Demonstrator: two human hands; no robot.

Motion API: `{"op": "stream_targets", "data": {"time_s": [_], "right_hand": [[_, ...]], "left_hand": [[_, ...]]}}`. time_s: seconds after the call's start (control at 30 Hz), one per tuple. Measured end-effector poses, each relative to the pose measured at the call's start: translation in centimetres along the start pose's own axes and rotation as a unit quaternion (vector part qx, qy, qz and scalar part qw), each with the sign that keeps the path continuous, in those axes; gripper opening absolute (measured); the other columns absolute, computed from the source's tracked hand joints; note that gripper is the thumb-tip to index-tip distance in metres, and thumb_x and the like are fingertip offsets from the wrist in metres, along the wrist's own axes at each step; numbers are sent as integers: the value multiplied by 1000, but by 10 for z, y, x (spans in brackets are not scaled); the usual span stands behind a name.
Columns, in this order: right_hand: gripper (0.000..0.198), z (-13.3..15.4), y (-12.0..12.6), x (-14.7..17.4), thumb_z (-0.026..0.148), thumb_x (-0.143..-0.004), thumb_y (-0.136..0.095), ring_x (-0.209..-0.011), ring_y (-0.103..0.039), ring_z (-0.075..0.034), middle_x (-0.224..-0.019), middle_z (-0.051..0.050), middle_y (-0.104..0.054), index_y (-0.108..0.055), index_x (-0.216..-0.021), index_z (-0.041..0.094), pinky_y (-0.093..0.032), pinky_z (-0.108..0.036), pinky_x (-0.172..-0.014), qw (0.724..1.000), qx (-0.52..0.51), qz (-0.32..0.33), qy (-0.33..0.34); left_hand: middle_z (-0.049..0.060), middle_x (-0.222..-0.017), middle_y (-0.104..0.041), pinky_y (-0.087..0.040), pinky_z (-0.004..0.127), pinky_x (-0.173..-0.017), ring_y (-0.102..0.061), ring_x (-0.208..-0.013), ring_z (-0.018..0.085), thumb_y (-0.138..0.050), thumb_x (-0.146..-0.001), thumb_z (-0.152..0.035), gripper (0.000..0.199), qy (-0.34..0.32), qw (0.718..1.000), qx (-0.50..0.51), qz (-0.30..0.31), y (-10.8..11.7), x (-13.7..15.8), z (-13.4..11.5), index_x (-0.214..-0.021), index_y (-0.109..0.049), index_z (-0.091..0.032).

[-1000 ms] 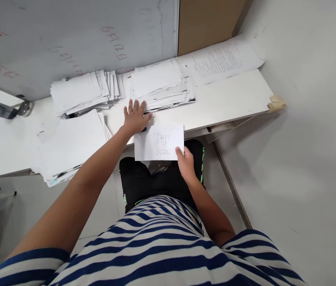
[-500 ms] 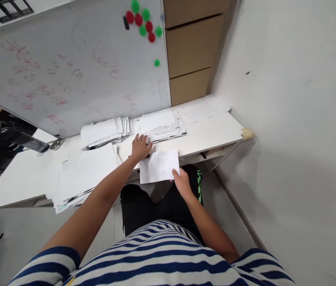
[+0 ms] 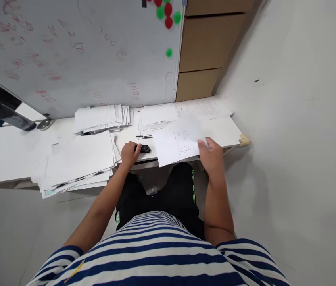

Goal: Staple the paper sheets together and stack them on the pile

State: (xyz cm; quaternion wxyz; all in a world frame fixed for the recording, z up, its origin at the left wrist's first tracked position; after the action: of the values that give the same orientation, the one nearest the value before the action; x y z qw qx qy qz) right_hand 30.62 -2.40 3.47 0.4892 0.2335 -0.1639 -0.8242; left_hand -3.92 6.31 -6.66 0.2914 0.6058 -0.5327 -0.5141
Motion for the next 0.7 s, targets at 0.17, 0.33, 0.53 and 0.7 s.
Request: {"op": "stream_targets", "data": {"time_s": [0.17,0.33,0.53,0.7], "right_hand": [[37,-44,-31,31,52,-84,-64,-100,-68,-29,-103,-9,-75,-73,-100,21,-52,-45,-93,987,-130,-8,-98],[54,-67,-74,50,52,-79,-70,-114,-66,-30,-118,-11,-73,-68,-119,17,-51,-51,-102,951,-265,-14,-160],[38,16,-143,23,43,-84,-62,-94,-69,-24,-98,-7,-73,-65,-110,16,-57,-36,-81,931,-324,93,-141],[5,121,-267,-23,21,-88,-51,-49,-53,-7,-67,5,-55,-55,-85,19,-39,-20,-48,890,-330,267,-167]], "left_hand": [[12,-97,-65,-42,41,-89,-57,-101,27,-33,-101,-53,43,8,1000,16,9,-1,0,-1,-94,-64,-23],[13,-102,-65,-42,42,-92,-56,-104,29,-33,-101,-52,44,7,999,28,26,1,3,-3,-98,-65,-22],[13,-111,-67,-42,45,-96,-57,-113,33,-49,-96,-37,27,14,997,49,57,-5,2,0,-110,-66,-21],[14,-102,-67,-42,42,-90,-60,-105,30,-41,-100,-43,38,11,999,9,28,-3,1,-6,-99,-69,-18]]}}
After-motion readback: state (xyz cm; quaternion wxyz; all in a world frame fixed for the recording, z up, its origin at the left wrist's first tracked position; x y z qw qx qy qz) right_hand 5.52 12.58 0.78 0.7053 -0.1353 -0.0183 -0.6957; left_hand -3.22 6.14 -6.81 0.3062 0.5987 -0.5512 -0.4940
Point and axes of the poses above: each hand's wrist, its own x-axis away from the middle knuckle, its own y-axis out of the back of the hand, z = x × y, the point moved 2 cm from there along -x, towards the middle knuckle
